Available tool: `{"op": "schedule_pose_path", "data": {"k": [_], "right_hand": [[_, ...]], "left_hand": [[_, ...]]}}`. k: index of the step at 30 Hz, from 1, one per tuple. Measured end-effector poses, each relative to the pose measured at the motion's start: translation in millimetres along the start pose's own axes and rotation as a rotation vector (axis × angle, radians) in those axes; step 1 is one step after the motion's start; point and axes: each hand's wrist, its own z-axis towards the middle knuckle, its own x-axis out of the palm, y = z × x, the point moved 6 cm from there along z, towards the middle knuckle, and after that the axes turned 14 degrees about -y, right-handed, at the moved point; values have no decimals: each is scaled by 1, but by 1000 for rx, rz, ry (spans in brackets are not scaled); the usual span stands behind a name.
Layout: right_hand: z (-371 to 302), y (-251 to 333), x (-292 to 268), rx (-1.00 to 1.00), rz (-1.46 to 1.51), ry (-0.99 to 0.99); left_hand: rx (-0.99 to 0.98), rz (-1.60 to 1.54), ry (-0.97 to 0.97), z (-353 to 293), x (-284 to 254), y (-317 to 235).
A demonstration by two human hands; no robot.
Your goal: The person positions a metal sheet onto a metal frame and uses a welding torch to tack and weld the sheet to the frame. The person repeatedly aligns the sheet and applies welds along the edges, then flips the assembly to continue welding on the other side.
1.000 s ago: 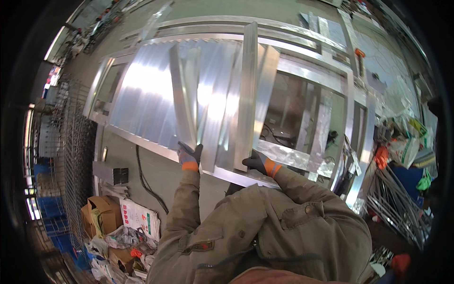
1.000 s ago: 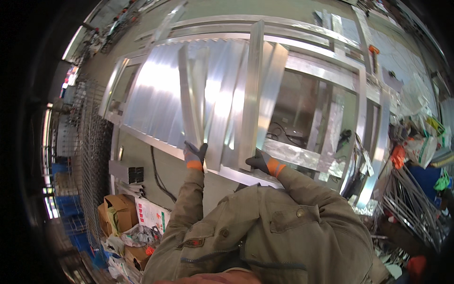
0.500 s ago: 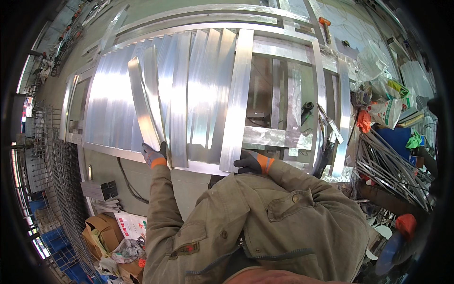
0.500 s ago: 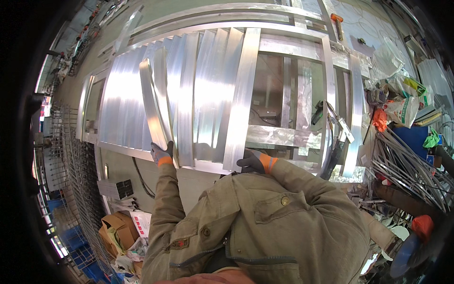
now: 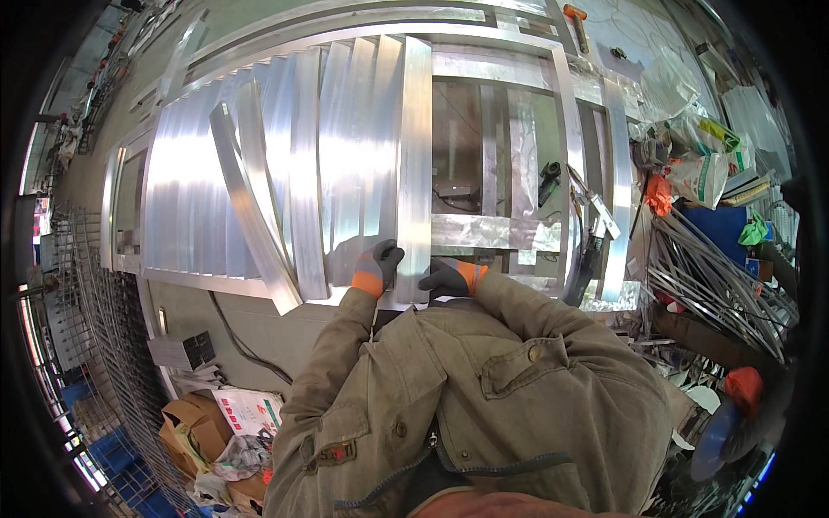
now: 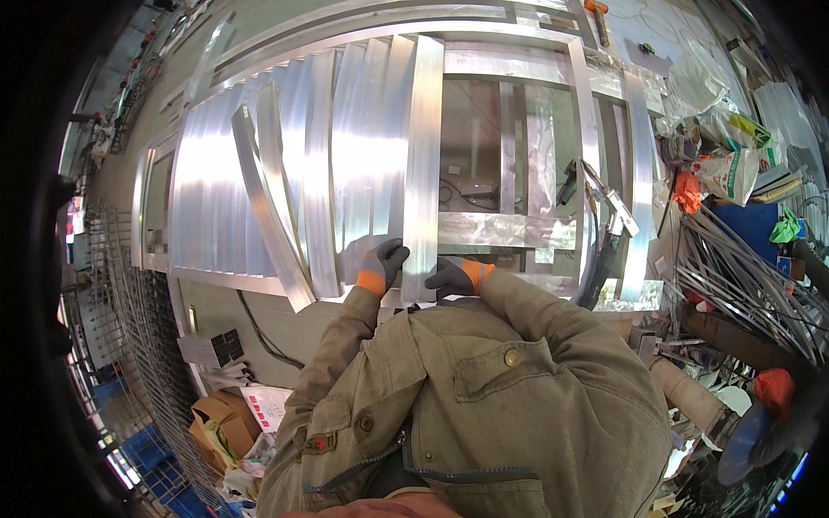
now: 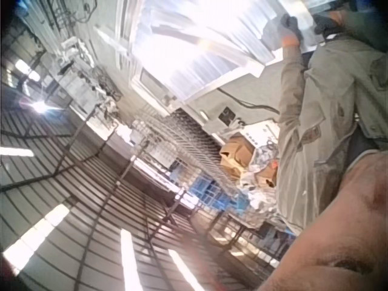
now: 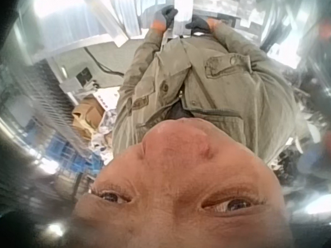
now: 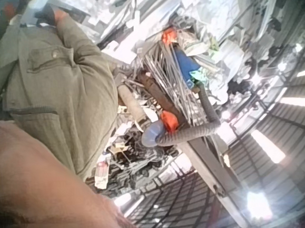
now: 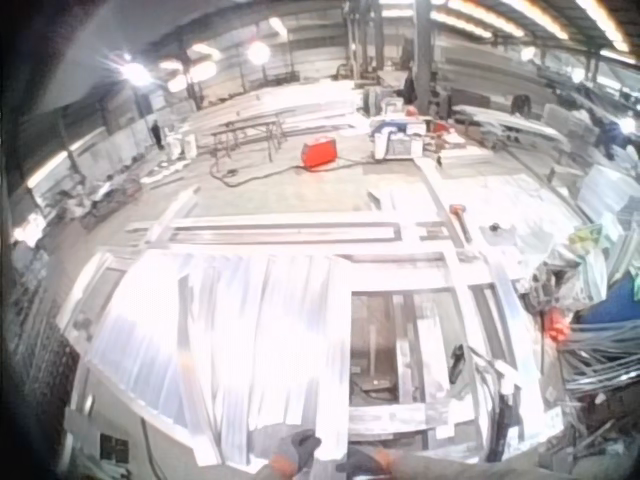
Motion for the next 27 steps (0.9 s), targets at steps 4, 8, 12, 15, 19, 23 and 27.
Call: {"op": "schedule_pose_path", "data": {"k": [4, 8, 12, 15, 19, 23, 27], "right_hand": [[11, -4, -4, -67, 113, 16], [27, 0, -27, -102, 59, -150], [34, -11, -48, -37, 69, -350], [39, -21, -57, -33, 40, -386], [46, -31, -63, -2, 15, -432], [44, -28, -61, -50, 36, -420], [45, -27, -62, -76, 0, -441]], "left_hand": [[-32, -3, -16, 16, 1, 3], [-37, 50, -11, 19, 5, 0], [-42, 76, -22, 15, 7, -2], [-39, 79, -18, 17, 9, -1], [-26, 76, -22, 20, 10, 6], [-19, 94, -25, 24, 11, 13], [22, 147, -28, 27, 11, 7]]}}
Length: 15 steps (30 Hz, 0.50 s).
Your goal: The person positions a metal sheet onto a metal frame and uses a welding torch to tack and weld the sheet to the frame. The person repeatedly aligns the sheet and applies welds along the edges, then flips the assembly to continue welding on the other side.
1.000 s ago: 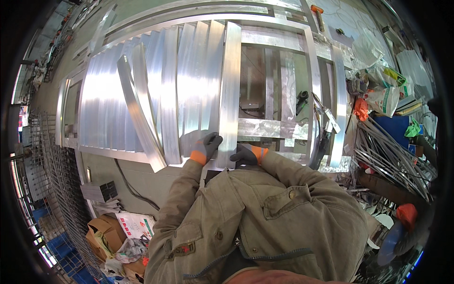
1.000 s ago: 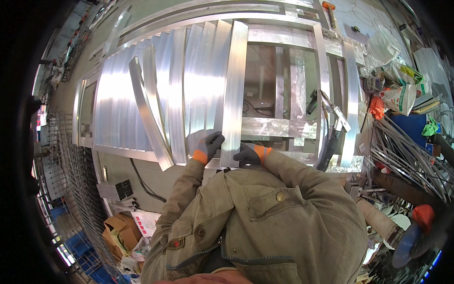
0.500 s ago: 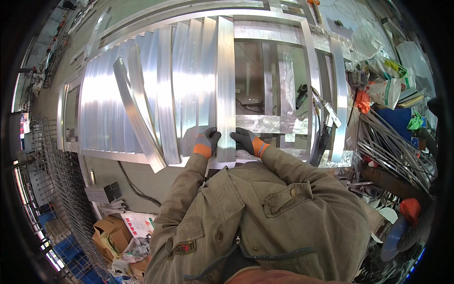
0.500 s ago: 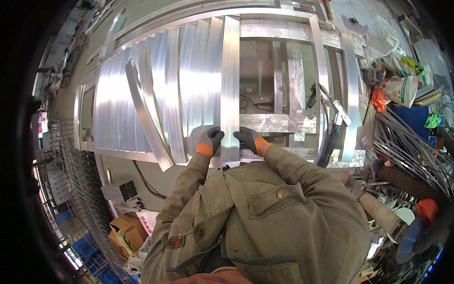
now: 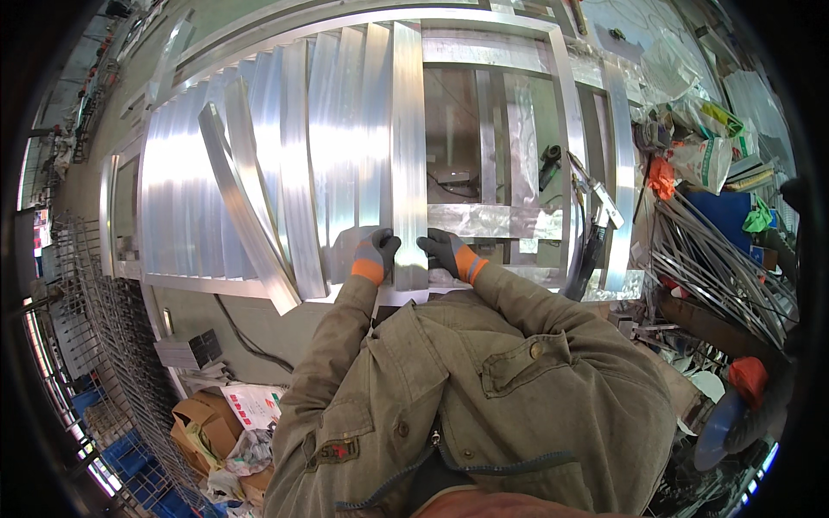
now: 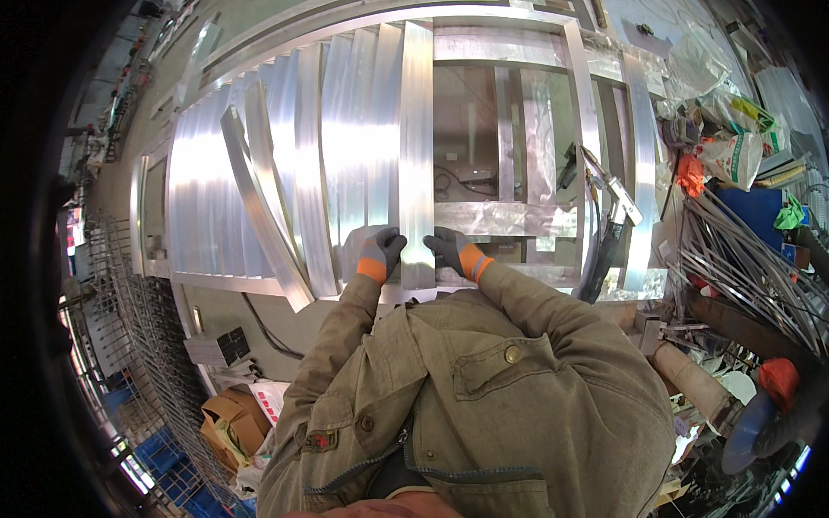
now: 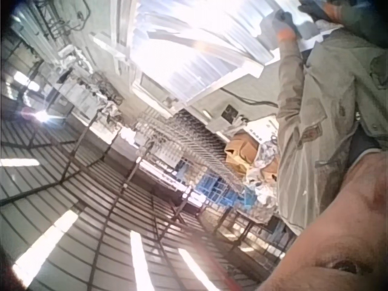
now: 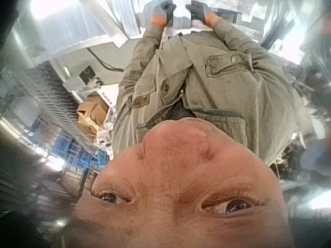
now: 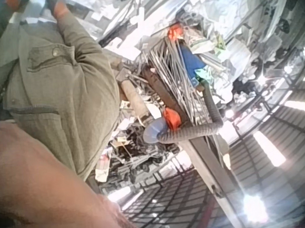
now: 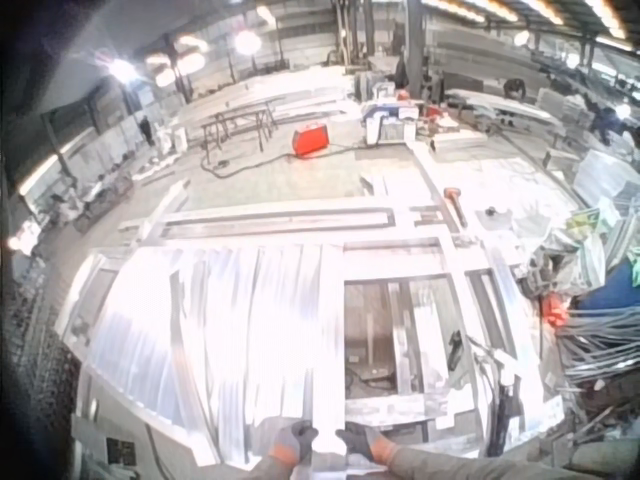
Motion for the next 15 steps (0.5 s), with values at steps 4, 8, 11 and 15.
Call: {"op": "schedule_pose_path", "data": {"k": [4, 8, 11, 15], "right_hand": [[18, -15, -9, -13, -164, -19], [28, -17, -6, -372, -462, 36], [26, -29, -13, 49, -39, -26], [20, -8, -8, -16, -290, -54]], "left_hand": [[-36, -31, 9, 2, -5, -9], [140, 123, 54, 8, -14, -17], [-243, -27, 177, 23, -1, 0], [-320, 104, 219, 38, 5, 5]]}}
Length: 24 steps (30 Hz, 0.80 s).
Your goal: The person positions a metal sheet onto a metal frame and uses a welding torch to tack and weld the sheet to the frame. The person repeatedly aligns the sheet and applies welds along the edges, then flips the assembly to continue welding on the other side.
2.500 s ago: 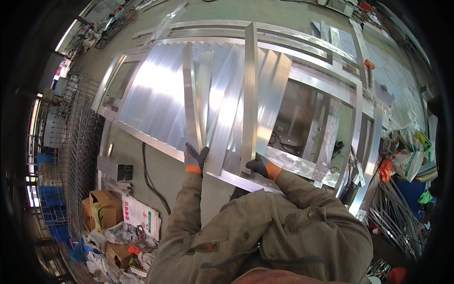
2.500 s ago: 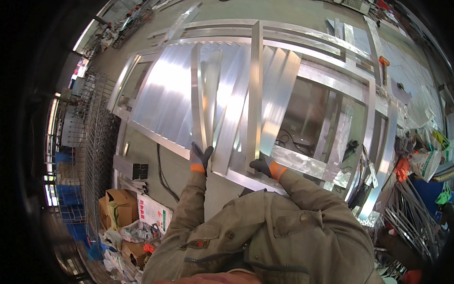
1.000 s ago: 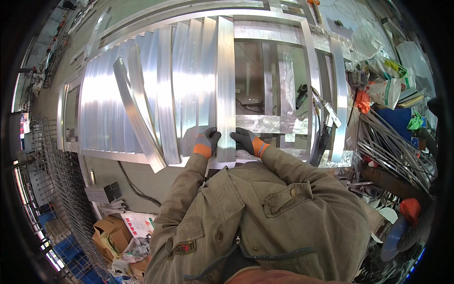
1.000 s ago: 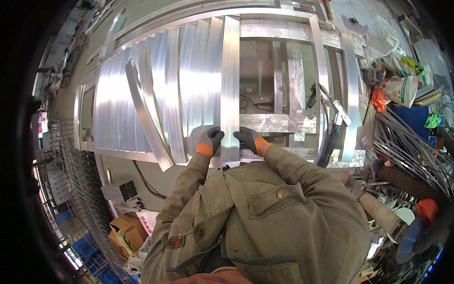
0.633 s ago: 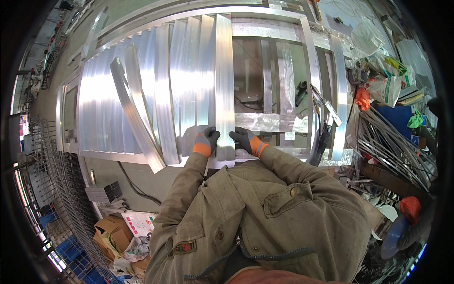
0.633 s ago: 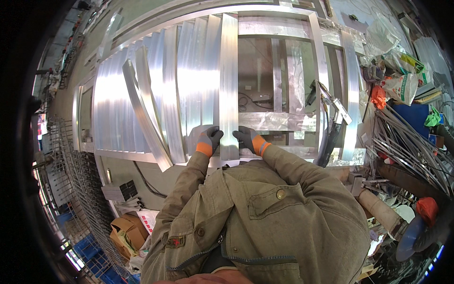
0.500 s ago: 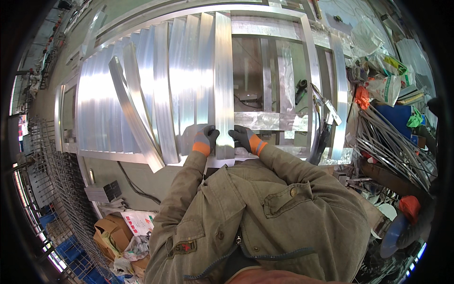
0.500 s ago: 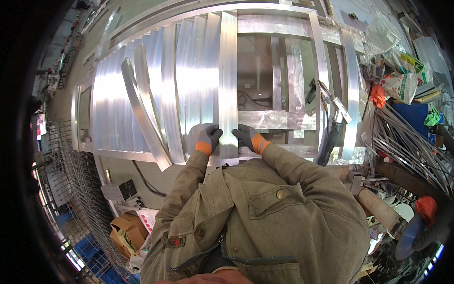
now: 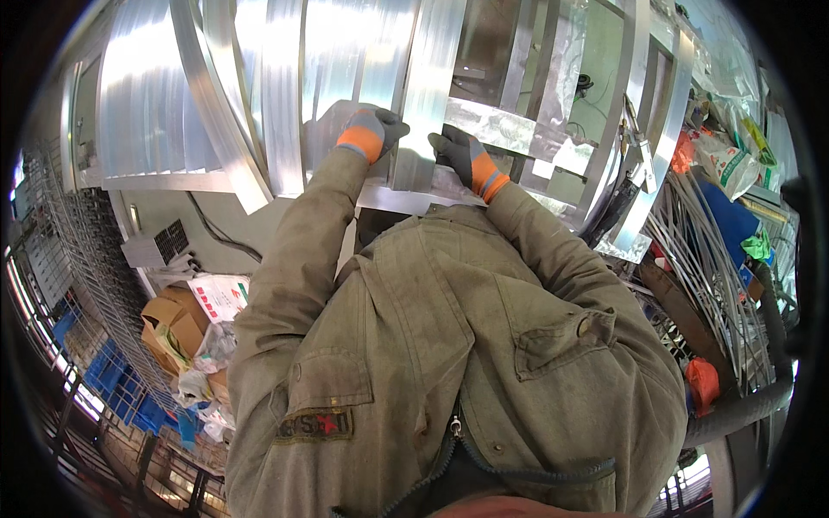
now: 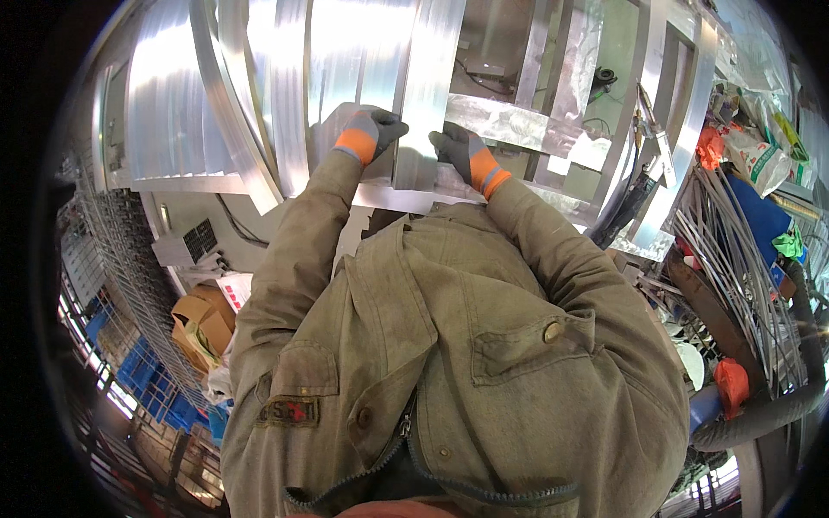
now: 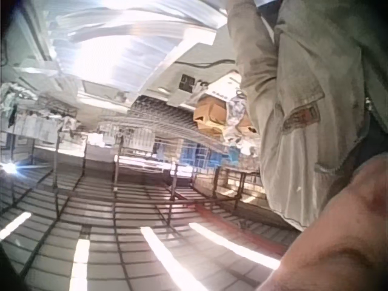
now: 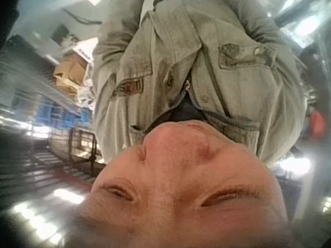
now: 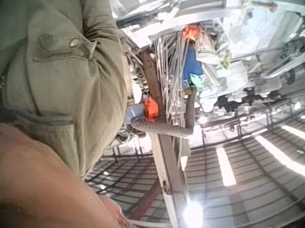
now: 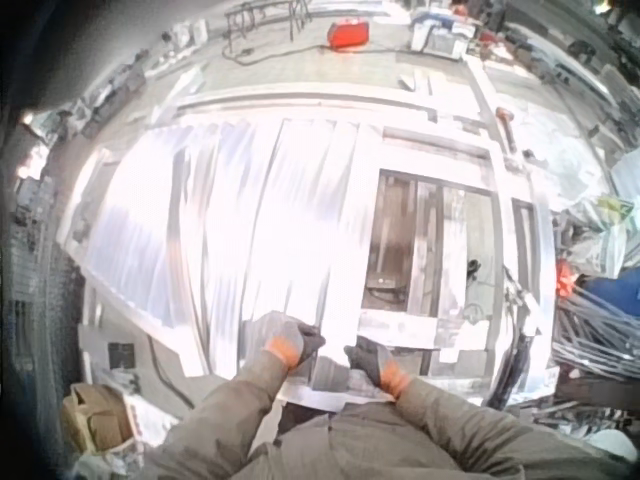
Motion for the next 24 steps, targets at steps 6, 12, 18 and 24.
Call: {"op": "schedule_pose_path", "data": {"k": [6, 12, 18, 24], "right_hand": [[6, 7, 10, 3, 13, -8], [15, -2, 11, -2, -17, 30], [18, -7, 15, 2, 68, 52], [15, -4, 15, -5, 92, 43]], "left_hand": [[-57, 42, 17, 11, 4, 8], [-128, 125, 53, 12, 3, 7], [65, 302, 8, 2, -5, -12], [55, 320, -28, 1, -7, -16]]}}
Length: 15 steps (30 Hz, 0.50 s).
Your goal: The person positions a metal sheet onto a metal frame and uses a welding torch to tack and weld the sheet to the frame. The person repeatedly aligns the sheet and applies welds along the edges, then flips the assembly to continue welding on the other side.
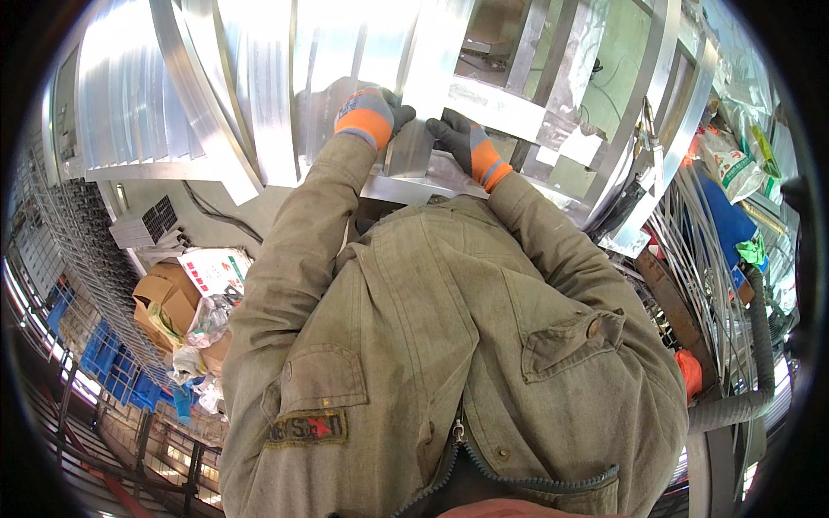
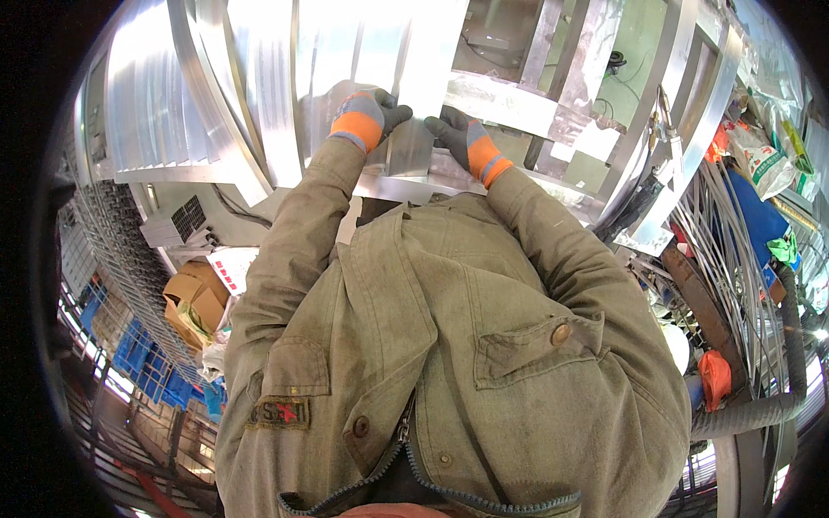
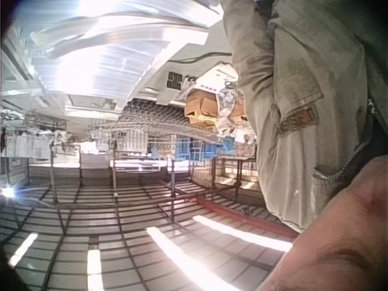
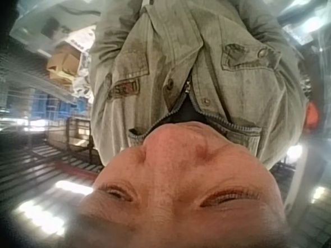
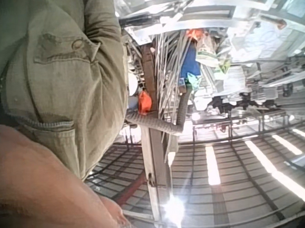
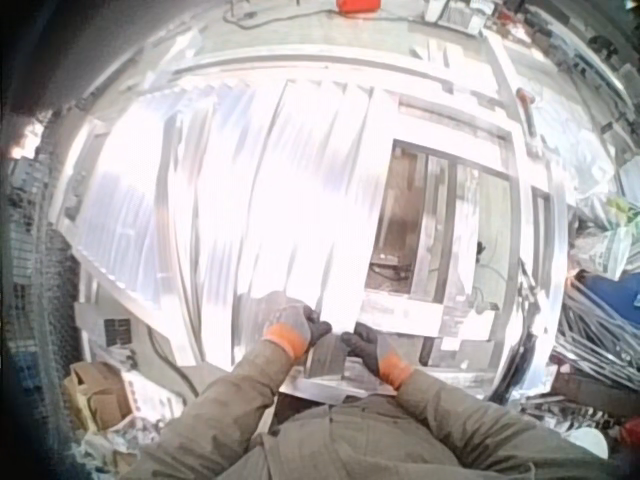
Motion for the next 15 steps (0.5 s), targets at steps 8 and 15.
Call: {"op": "schedule_pose_path", "data": {"k": [8, 15], "right_hand": [[0, 3, -5, 51, -99, -41], [-64, 45, -83, -101, -202, -220]], "left_hand": [[30, 28, -14, 4, 5, 2], [49, 89, 15, 9, 5, 1]]}}
